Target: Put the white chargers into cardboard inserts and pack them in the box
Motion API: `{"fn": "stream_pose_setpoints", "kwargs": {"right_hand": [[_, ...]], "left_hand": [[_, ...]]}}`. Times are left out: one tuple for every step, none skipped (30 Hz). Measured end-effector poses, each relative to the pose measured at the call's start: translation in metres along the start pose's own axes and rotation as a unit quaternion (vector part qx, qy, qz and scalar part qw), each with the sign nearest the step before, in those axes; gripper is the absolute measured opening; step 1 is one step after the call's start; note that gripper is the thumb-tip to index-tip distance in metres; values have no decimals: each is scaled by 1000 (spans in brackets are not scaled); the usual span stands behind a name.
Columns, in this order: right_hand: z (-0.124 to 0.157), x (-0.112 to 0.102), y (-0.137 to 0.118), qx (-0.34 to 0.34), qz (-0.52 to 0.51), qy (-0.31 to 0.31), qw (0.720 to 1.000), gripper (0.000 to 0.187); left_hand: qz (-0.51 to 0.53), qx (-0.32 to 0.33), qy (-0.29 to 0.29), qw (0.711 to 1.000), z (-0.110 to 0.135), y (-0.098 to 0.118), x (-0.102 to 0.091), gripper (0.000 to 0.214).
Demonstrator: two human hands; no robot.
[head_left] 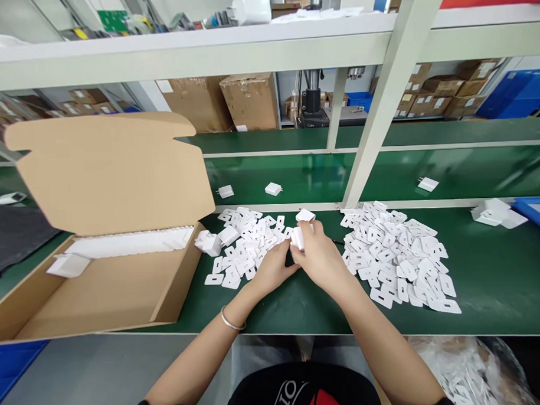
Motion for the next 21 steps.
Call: {"fn": "stream_pose_setpoints", "kwargs": {"right_hand": [[8, 1, 8, -7, -39, 9, 999, 46], [17, 2, 17, -12, -83, 21, 996, 46], [28, 4, 26, -20, -128, 37, 991, 49], [40, 8, 35, -33, -170, 52, 984, 54], [52, 13, 43, -48, -207, 60, 975, 59], [64, 21, 53, -58, -243, 69, 966, 62], [75, 31, 64, -52, -277, 68, 957, 67], [85, 42, 75, -43, -308, 65, 948, 72], [93, 53, 85, -39, -333, 61, 940, 75], [101, 63, 93, -38, -350, 58, 934, 78], [107, 71, 100, -39, -361, 57, 930, 80], [113, 78, 105, -45, -365, 55, 928, 80], [116, 82, 108, -51, -363, 56, 929, 80], [118, 85, 111, -58, -353, 57, 932, 80], [119, 85, 112, -63, -334, 59, 938, 79], [119, 84, 113, -66, -310, 61, 947, 78], [117, 82, 114, -64, -280, 63, 956, 77], [114, 80, 114, -57, -248, 65, 965, 74], [111, 77, 115, -49, -216, 66, 973, 70], [108, 75, 115, -41, -186, 65, 980, 66], [105, 72, 115, -35, -160, 65, 984, 62]], "left_hand": [[-3, 1, 10, 1000, 6, 2, 0, 33], [-5, 6, 21, 1000, 12, 5, 0, 39], [-10, 14, 33, 999, 20, 9, 0, 42], [-20, 24, 48, 998, 28, 14, 0, 44], [-34, 35, 63, 997, 37, 19, -1, 46], [-51, 47, 75, 995, 46, 25, -2, 47], [-68, 57, 82, 993, 55, 31, -2, 48], [-81, 64, 79, 991, 65, 36, -2, 48], [-89, 68, 69, 991, 73, 40, -1, 49], [-90, 71, 54, 992, 81, 44, 0, 49], [-84, 73, 36, 993, 88, 47, 2, 51], [-74, 73, 21, 994, 93, 50, 3, 55], [-63, 74, 10, 995, 97, 52, 3, 60], [-52, 76, 2, 996, 99, 53, 2, 65], [-44, 79, -2, 996, 99, 54, 1, 70], [-38, 82, -4, 996, 98, 55, 0, 75], [-34, 85, -6, 996, 95, 55, -2, 81], [-34, 88, -9, 996, 91, 54, -4, 87], [-34, 89, -17, 995, 86, 53, -6, 93], [-35, 89, -32, 995, 79, 52, -7, 98], [-35, 90, -54, 994, 73, 52, -6, 101]]}}
Point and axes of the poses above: each hand's wrist, its own z-axis away from the middle knuckle, its own x-axis out of the palm, y = z × x, the point moved 9 cm from there along -z, towards the middle knuckle, and after that the axes turned 12 degrees about x, right-handed, at the moved point
